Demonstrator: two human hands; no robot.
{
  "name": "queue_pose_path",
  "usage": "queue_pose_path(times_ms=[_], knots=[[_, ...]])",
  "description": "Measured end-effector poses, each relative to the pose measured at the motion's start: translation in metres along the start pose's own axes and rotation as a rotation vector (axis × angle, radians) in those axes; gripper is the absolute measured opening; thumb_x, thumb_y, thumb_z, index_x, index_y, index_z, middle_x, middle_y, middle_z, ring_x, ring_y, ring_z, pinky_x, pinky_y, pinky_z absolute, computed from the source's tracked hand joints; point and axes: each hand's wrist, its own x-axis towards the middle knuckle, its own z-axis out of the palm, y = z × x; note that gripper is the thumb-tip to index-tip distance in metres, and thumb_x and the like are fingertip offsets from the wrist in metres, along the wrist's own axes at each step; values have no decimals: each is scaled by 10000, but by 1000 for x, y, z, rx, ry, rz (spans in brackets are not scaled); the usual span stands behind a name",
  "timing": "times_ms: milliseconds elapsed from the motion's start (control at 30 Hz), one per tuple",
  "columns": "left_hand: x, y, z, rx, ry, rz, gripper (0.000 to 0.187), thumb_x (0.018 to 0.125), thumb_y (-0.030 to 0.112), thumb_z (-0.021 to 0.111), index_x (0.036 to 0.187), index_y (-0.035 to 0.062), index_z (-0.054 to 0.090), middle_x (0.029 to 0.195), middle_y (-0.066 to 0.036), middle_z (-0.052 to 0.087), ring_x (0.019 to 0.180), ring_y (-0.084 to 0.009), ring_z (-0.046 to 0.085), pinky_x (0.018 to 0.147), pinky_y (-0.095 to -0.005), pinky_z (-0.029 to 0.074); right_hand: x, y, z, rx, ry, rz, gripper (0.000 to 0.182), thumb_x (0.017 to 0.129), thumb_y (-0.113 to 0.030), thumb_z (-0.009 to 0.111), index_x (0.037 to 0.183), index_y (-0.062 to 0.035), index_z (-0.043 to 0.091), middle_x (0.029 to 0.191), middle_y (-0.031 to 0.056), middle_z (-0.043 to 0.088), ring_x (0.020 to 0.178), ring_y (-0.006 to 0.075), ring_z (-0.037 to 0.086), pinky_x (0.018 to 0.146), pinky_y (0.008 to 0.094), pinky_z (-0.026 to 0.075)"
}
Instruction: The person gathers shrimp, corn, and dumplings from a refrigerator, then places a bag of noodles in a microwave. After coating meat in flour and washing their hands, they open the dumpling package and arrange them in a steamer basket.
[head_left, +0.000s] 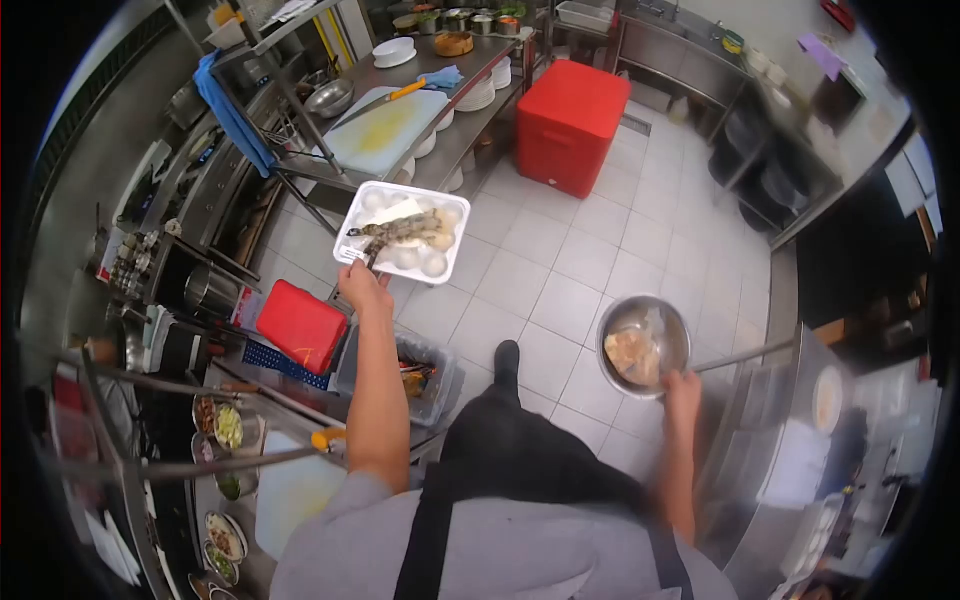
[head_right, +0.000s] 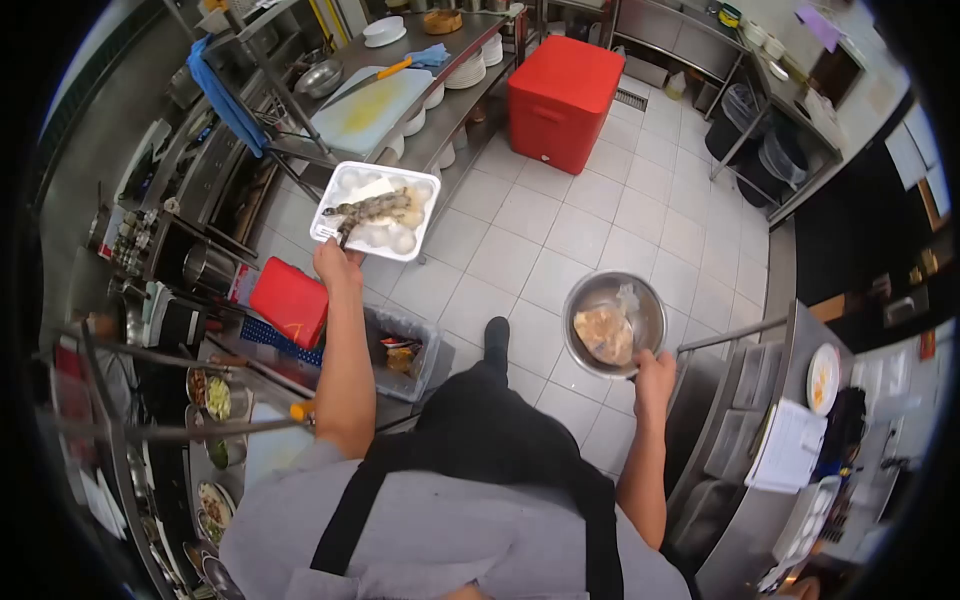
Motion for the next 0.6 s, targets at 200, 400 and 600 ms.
queue_pose_path(times_ms=[200,400,600], knots=[[173,-27,136,-138,96,-60,340,864,29,412,1184,-25,512,1111,-184,595,913,-332,654,670,-496,579,173,-110,165,287,-142,87,218,735,-72,571,919,44,553,796,107,576,630,174,554,524,298,460],[326,-51,243,-126,156,-56,304,884,56,422,1150,-43,533,1102,-185,591,882,-329,646,652,-469,582,371,-233,313,163,-292,-81,205,804,-109,557,908,60,605,763,95,613,629,158,581,556,306,487],[428,-85,251,9,365,-13,285,923,158,498,1134,-23,558,1039,-171,614,910,-335,639,627,-431,552,542,-328,485,22,-541,-217,236,809,-115,545,933,62,639,760,110,649,658,158,605,591,334,496]])
